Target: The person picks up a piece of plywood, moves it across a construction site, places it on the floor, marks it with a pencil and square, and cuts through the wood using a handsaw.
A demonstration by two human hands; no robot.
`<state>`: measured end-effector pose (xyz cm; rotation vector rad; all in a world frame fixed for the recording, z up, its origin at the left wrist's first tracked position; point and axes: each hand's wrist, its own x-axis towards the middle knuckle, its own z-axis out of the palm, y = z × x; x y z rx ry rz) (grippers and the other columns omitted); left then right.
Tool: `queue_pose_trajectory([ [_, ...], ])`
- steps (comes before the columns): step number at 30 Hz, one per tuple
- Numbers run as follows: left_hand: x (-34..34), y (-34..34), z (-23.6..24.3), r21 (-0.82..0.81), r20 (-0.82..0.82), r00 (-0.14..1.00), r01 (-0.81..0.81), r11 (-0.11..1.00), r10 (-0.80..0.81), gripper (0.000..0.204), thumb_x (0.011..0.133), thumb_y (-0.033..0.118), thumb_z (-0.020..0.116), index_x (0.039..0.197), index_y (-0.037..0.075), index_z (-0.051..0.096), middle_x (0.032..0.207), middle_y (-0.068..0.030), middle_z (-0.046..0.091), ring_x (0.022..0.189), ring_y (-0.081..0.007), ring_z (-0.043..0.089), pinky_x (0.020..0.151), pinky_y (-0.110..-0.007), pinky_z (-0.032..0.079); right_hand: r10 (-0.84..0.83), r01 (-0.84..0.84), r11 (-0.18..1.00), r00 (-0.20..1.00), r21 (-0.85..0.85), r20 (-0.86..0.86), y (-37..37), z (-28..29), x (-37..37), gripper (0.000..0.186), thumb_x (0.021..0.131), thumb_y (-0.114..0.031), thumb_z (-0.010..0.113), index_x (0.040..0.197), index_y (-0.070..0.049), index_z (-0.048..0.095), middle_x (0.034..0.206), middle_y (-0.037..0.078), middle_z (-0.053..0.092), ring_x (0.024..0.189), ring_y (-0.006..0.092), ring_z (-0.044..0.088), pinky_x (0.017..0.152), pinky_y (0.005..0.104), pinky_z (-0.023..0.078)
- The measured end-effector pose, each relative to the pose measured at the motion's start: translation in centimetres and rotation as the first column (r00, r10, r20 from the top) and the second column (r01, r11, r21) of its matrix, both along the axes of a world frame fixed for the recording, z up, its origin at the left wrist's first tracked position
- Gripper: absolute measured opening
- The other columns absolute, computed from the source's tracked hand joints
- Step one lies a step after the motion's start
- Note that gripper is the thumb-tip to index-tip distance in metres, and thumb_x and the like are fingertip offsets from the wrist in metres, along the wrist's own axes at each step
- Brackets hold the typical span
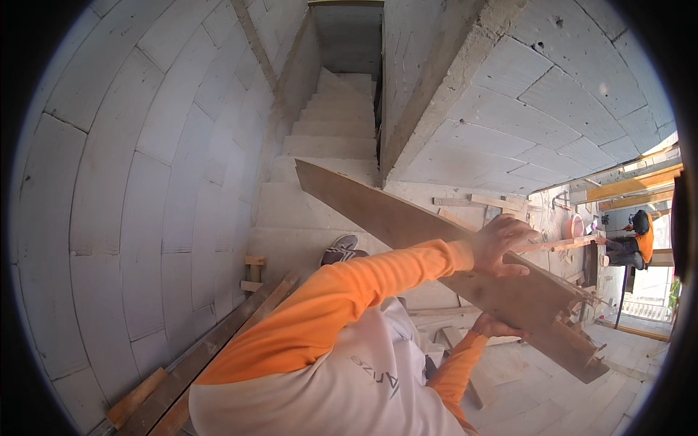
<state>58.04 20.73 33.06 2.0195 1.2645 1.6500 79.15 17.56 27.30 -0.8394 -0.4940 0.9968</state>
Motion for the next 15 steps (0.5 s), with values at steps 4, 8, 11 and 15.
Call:
queue_pose_trajectory([
  [4,-7.3,-6.6,-3.3,-0.018,0.067,0.996,-0.051,0.999,0.052,0.066,0.09,0.038,0.077,0.143,0.007,0.053,0.133,-0.0152,0.059,0.125,-0.0354,0.056,0.111,-0.047,0.042,0.037,-0.037,0.999,0.999,-0.002,-0.032,1.2,-0.1,0.2,0.107,0.08,-0.092,0.05,0.155,-0.016,0.038,0.158,0.009,0.039,0.145,0.0328,0.038,0.121,0.0537,0.034],
  [8,-18.2,-14.6,-12.0,-0.585,0.117,0.961,-0.136,0.799,0.25,0.035,0.096,0.022,0.073,0.123,0.002,0.065,0.109,-0.0145,0.069,0.095,-0.0277,0.071,0.088,-0.037,0.055,0.062,-0.062,0.998,0.996,-0.001,-0.058,2.3,-0.3,-0.1,0.107,0.081,-0.091,0.05,0.156,-0.016,0.037,0.157,0.009,0.039,0.144,0.0326,0.038,0.121,0.0537,0.033],
  [11,-26.9,-23.6,-22.6,-0.826,-0.098,0.791,-0.404,0.394,0.604,0.034,0.095,0.03,0.07,0.112,0.001,0.069,0.102,-0.0197,0.074,0.095,-0.0342,0.072,0.084,-0.042,0.057,0.023,-0.024,1.0,0.998,-0.013,-0.05,3.4,0.1,-1.0,0.104,0.084,-0.089,0.049,0.156,-0.015,0.037,0.157,0.008,0.039,0.142,0.0311,0.039,0.12,0.0505,0.034],
  [15,-34.1,-37.1,-32.0,-0.815,-0.478,0.651,-0.58,-0.021,0.589,0.034,0.095,0.033,0.064,0.101,0.0,0.071,0.094,-0.0217,0.073,0.08,-0.0381,0.071,0.077,-0.045,0.056,-0.214,0.215,0.968,0.977,-0.128,0.021,4.7,1.4,-3.0,0.094,0.094,-0.081,0.045,0.156,-0.01,0.037,0.157,0.007,0.04,0.141,0.0272,0.039,0.119,0.0411,0.034],
])
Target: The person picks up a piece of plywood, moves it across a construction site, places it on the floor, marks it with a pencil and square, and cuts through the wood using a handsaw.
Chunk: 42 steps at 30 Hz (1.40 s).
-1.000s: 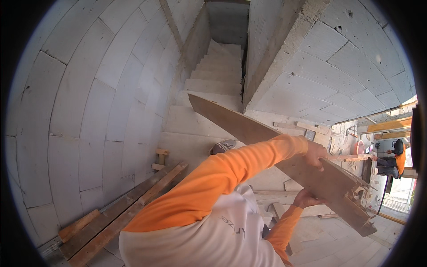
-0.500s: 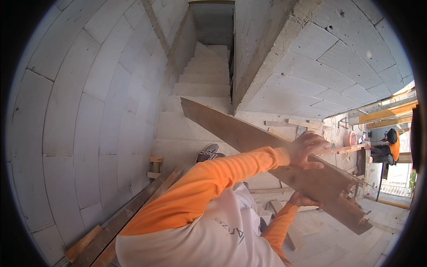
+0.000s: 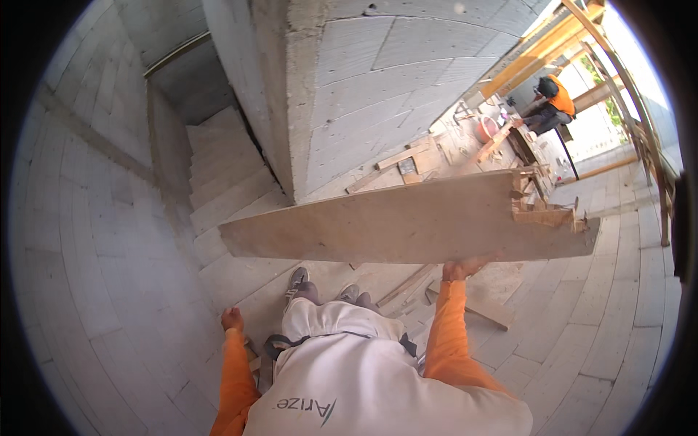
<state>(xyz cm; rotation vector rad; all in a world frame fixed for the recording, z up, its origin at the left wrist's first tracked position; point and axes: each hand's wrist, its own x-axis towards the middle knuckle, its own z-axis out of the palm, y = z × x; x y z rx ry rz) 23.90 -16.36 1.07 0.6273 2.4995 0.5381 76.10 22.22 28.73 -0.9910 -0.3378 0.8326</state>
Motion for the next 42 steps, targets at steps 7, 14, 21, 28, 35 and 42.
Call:
queue_pose_trajectory([
  [7,-1.7,3.7,-1.7,-0.081,0.568,0.728,-0.413,0.907,0.382,0.041,0.103,0.031,0.057,0.131,0.001,0.057,0.108,-0.0157,0.069,0.084,-0.0301,0.069,0.068,-0.045,0.054,-0.192,0.189,0.981,0.974,-0.036,-0.123,-1.1,3.9,-2.5,0.085,0.097,-0.07,0.056,0.142,0.002,0.051,0.138,0.009,0.059,0.121,0.0236,0.058,0.104,0.0364,0.048],
  [14,-3.6,25.0,1.8,0.402,0.31,0.891,0.194,0.895,-0.332,0.028,0.101,0.023,0.061,0.112,-0.002,0.068,0.095,-0.0109,0.073,0.082,-0.0199,0.07,0.073,-0.031,0.057,-0.373,0.358,0.924,0.922,-0.135,-0.107,-1.7,3.2,-3.7,0.078,0.095,-0.067,0.062,0.119,0.007,0.065,0.115,0.009,0.069,0.102,0.0184,0.065,0.09,0.0328,0.053],
  [21,8.4,39.4,15.7,0.657,0.145,0.637,0.51,0.554,-0.757,0.043,0.1,0.027,0.067,0.133,0.0,0.062,0.129,-0.0178,0.065,0.114,-0.0261,0.066,0.097,-0.038,0.054,-0.429,0.414,0.886,0.903,-0.21,-0.027,-3.2,2.8,-3.5,0.063,0.094,-0.068,0.065,0.079,-0.007,0.062,0.082,-0.001,0.058,0.077,0.0094,0.053,0.07,0.0292,0.047],
  [28,14.9,41.9,21.8,0.694,0.023,0.416,0.648,0.314,-0.909,0.06,0.099,0.043,0.068,0.139,-0.001,0.057,0.137,-0.0165,0.061,0.128,-0.0313,0.057,0.111,-0.043,0.042,-0.394,0.38,0.91,0.917,-0.165,-0.058,-3.5,2.4,-4.1,0.064,0.093,-0.07,0.064,0.066,-0.014,0.048,0.072,-0.006,0.047,0.069,0.008,0.044,0.064,0.0283,0.042],
  [35,15.2,43.6,21.1,0.64,-0.004,0.511,0.662,0.39,-0.86,0.058,0.097,0.051,0.069,0.12,-0.001,0.059,0.121,-0.0158,0.061,0.117,-0.0289,0.056,0.104,-0.041,0.043,-0.43,0.428,0.892,0.903,-0.146,0.018,-3.2,1.0,-5.8,0.062,0.097,-0.07,0.058,0.071,-0.017,0.039,0.073,-0.007,0.037,0.07,0.0062,0.032,0.061,0.0267,0.032],
  [42,12.4,45.0,20.8,0.572,0.001,0.544,0.688,0.447,-0.839,0.057,0.092,0.054,0.074,0.106,0.002,0.057,0.095,-0.0068,0.06,0.092,-0.0196,0.057,0.086,-0.036,0.048,-0.294,0.303,0.943,0.953,-0.141,0.079,-5.7,7.0,-9.8,0.055,0.101,-0.063,0.057,0.075,-0.016,0.042,0.076,-0.008,0.036,0.072,0.005,0.032,0.063,0.0244,0.031],
])
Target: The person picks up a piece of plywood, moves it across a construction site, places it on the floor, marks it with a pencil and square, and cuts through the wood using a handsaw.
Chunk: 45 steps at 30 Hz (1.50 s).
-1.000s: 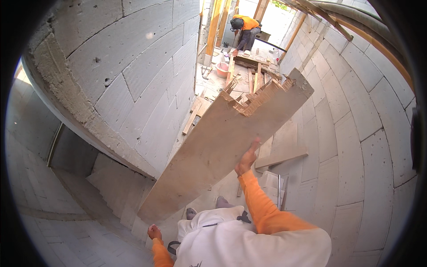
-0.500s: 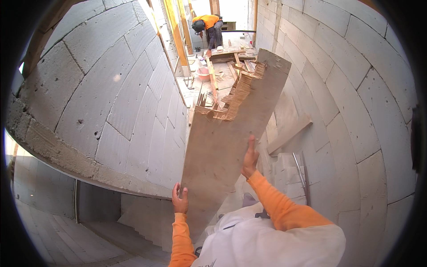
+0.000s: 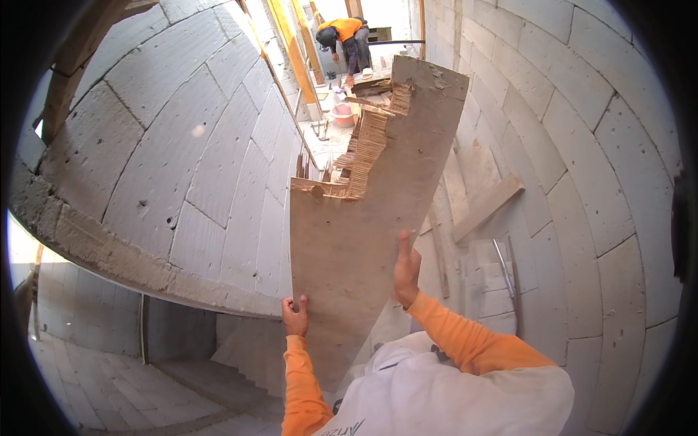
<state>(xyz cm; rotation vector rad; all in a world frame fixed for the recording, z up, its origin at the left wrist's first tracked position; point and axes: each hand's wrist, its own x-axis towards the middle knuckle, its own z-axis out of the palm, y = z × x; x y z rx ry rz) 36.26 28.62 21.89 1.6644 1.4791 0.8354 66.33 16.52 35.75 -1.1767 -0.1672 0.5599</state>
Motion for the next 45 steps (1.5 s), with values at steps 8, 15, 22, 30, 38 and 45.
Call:
queue_pose_trajectory([
  [8,-1.6,-4.6,4.7,0.013,0.051,0.994,0.1,0.995,-0.101,0.043,0.084,0.036,0.088,0.097,0.0,0.068,0.079,-0.0006,0.067,0.072,-0.0095,0.057,0.07,-0.027,0.049,0.039,-0.039,0.998,0.999,0.044,-0.003,-0.4,-2.3,1.9,0.06,0.098,-0.07,0.056,0.075,-0.017,0.043,0.077,-0.009,0.038,0.073,0.0042,0.032,0.063,0.0229,0.029],
  [15,-3.0,-7.7,7.5,-0.051,0.112,0.981,0.162,0.985,-0.156,0.035,0.08,0.023,0.092,0.099,-0.001,0.074,0.083,-0.0012,0.071,0.077,-0.0093,0.061,0.074,-0.027,0.051,0.052,-0.05,0.994,0.998,0.093,-0.021,-1.3,-1.8,1.1,0.063,0.096,-0.073,0.056,0.074,-0.016,0.045,0.076,-0.008,0.041,0.074,0.0043,0.036,0.065,0.0226,0.032],
  [22,-3.8,-8.3,9.3,-0.134,0.204,0.947,0.28,0.951,-0.25,0.039,0.077,0.015,0.092,0.109,0.0,0.076,0.1,-0.0038,0.077,0.09,-0.0109,0.067,0.084,-0.029,0.053,0.074,-0.073,0.992,0.997,0.104,-0.001,-2.0,-1.3,-0.3,0.063,0.096,-0.072,0.056,0.074,-0.014,0.048,0.077,-0.008,0.044,0.076,0.005,0.038,0.068,0.0237,0.035],
  [30,-4.6,-9.5,10.2,-0.203,0.198,0.951,0.276,0.939,-0.237,0.035,0.078,0.014,0.091,0.106,-0.002,0.076,0.097,-0.0052,0.077,0.086,-0.0118,0.068,0.081,-0.029,0.054,0.152,-0.15,0.981,0.988,0.12,-0.006,-2.4,1.0,-1.4,0.073,0.097,-0.073,0.054,0.094,-0.001,0.068,0.096,0.0,0.064,0.092,0.0077,0.054,0.085,0.0245,0.045],
  [38,-4.9,-10.2,10.1,-0.266,0.213,0.955,0.259,0.929,-0.205,0.033,0.078,0.015,0.091,0.103,-0.003,0.077,0.095,-0.0036,0.077,0.082,-0.0111,0.067,0.078,-0.029,0.055,0.217,-0.214,0.972,0.976,0.1,-0.015,-2.7,0.8,-0.9,0.081,0.098,-0.071,0.053,0.119,0.006,0.065,0.116,0.007,0.066,0.108,0.0125,0.058,0.098,0.0269,0.045],
  [45,-6.6,-6.8,7.1,-0.172,0.203,0.954,0.255,0.951,-0.219,0.038,0.077,0.019,0.092,0.104,-0.003,0.077,0.096,-0.0028,0.077,0.084,-0.0097,0.067,0.079,-0.03,0.055,0.286,-0.282,0.95,0.958,0.137,-0.005,-3.4,2.1,-2.5,0.084,0.101,-0.064,0.054,0.15,0.004,0.044,0.143,0.009,0.056,0.128,0.0155,0.051,0.109,0.0296,0.039],
])
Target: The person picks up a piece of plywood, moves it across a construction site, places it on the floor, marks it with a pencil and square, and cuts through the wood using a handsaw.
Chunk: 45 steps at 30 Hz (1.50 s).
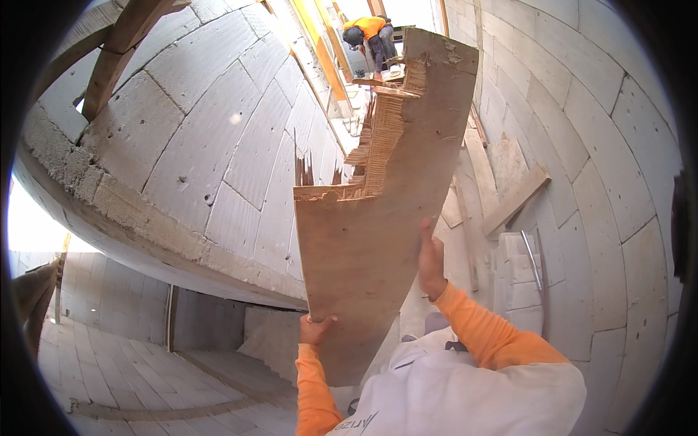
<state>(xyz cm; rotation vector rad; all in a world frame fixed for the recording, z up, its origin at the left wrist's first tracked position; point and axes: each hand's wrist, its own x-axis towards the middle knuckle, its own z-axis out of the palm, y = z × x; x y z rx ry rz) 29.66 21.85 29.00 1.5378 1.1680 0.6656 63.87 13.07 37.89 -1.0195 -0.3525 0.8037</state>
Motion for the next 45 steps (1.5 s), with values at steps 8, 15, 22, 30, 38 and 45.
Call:
queue_pose_trajectory([
  [8,0.9,2.9,-0.4,-0.019,-0.064,0.991,0.113,0.993,-0.114,0.04,0.08,0.024,0.09,0.107,-0.003,0.076,0.097,-0.0035,0.077,0.085,-0.0111,0.067,0.08,-0.03,0.054,-0.004,0.004,0.999,1.0,-0.051,-0.002,-0.7,-0.7,0.3,0.082,0.1,-0.065,0.056,0.147,0.002,0.048,0.137,0.008,0.059,0.124,0.014,0.053,0.106,0.0281,0.04],
  [15,2.8,2.5,-0.4,-0.018,-0.096,0.981,0.165,0.986,-0.166,0.043,0.08,0.026,0.089,0.109,-0.003,0.076,0.096,-0.0048,0.077,0.085,-0.0115,0.067,0.08,-0.031,0.055,-0.15,0.15,0.986,0.989,-0.071,0.0,-1.3,-2.1,1.1,0.073,0.094,-0.074,0.058,0.088,-0.002,0.063,0.08,-0.006,0.051,0.075,0.0045,0.042,0.067,0.0224,0.036],
  [22,3.8,1.8,-1.1,-0.031,-0.05,0.979,0.198,0.98,-0.199,0.043,0.082,0.027,0.089,0.11,-0.003,0.076,0.097,-0.004,0.076,0.084,-0.0114,0.066,0.078,-0.031,0.055,-0.208,0.213,0.964,0.977,-0.161,0.049,-3.0,-2.6,2.3,0.065,0.092,-0.077,0.059,0.072,-0.016,0.045,0.071,-0.01,0.036,0.068,0.0039,0.03,0.059,0.0239,0.026],
  [30,4.7,-0.3,0.5,-0.075,-0.117,0.981,0.149,0.986,-0.157,0.038,0.081,0.027,0.089,0.105,-0.001,0.079,0.093,-0.0032,0.078,0.081,-0.0094,0.066,0.078,-0.03,0.054,-0.217,0.224,0.966,0.974,-0.13,0.07,-3.2,-2.5,3.3,0.065,0.094,-0.076,0.056,0.072,-0.016,0.044,0.072,-0.01,0.036,0.069,0.004,0.031,0.059,0.0237,0.027],
  [38,5.2,-2.2,0.1,-0.077,-0.117,0.988,0.09,0.993,-0.098,0.038,0.081,0.028,0.09,0.104,-0.001,0.079,0.092,-0.0019,0.078,0.08,-0.0073,0.066,0.076,-0.027,0.054,-0.159,0.164,0.984,0.984,-0.067,0.075,-2.7,-2.6,4.8,0.081,0.096,-0.076,0.051,0.105,0.002,0.068,0.099,0.001,0.061,0.093,0.0095,0.051,0.085,0.0259,0.043],
  [45,5.6,-3.8,0.8,-0.095,-0.075,0.995,0.063,0.994,-0.07,0.04,0.082,0.029,0.09,0.106,-0.001,0.079,0.094,-0.0018,0.078,0.082,-0.0075,0.066,0.077,-0.027,0.054,-0.101,0.103,0.994,0.994,-0.045,0.043,-2.5,-4.0,5.9,0.085,0.096,-0.076,0.05,0.116,0.005,0.067,0.113,0.005,0.064,0.105,0.0124,0.054,0.097,0.0288,0.042],
])
